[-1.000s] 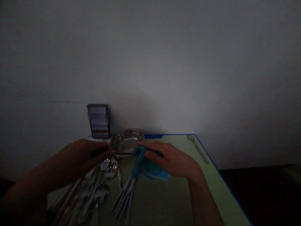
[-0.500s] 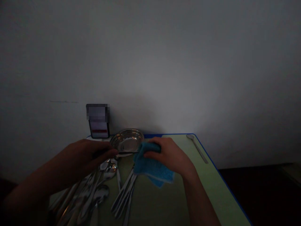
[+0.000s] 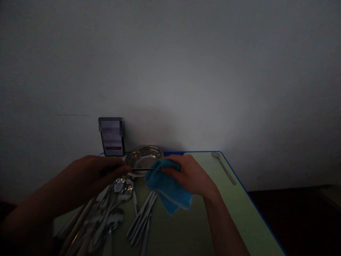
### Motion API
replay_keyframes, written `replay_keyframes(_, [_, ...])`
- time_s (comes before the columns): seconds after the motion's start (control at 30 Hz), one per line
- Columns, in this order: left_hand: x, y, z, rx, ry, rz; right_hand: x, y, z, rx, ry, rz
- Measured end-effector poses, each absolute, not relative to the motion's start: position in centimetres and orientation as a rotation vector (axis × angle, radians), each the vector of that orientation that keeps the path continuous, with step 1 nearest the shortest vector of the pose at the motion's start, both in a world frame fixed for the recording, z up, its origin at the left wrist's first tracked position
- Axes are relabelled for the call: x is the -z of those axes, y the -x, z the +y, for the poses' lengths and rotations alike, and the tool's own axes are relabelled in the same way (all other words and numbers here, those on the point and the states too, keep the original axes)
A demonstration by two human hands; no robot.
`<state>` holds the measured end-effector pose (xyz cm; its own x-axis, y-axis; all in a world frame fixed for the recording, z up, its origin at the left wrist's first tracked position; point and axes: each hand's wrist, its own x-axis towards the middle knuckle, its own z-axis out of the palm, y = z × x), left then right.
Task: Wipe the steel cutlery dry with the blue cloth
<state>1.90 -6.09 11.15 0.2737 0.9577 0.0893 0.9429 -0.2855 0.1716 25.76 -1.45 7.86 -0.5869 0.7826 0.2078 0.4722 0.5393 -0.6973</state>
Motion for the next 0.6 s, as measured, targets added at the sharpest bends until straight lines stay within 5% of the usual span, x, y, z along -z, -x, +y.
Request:
replay_keyframes(0.4, [-11.1,-1.1,-6.2,-0.342,-2.386,1.734,-7.9,-27.9,-1.3,-1.101,0.971,-2.245])
replay_keyframes(0.6, [-11.0,-1.4,-6.1,-0.28,-2.354,1.793,-8.1,-27.6,-1.1,-0.973,1.07,-2.218])
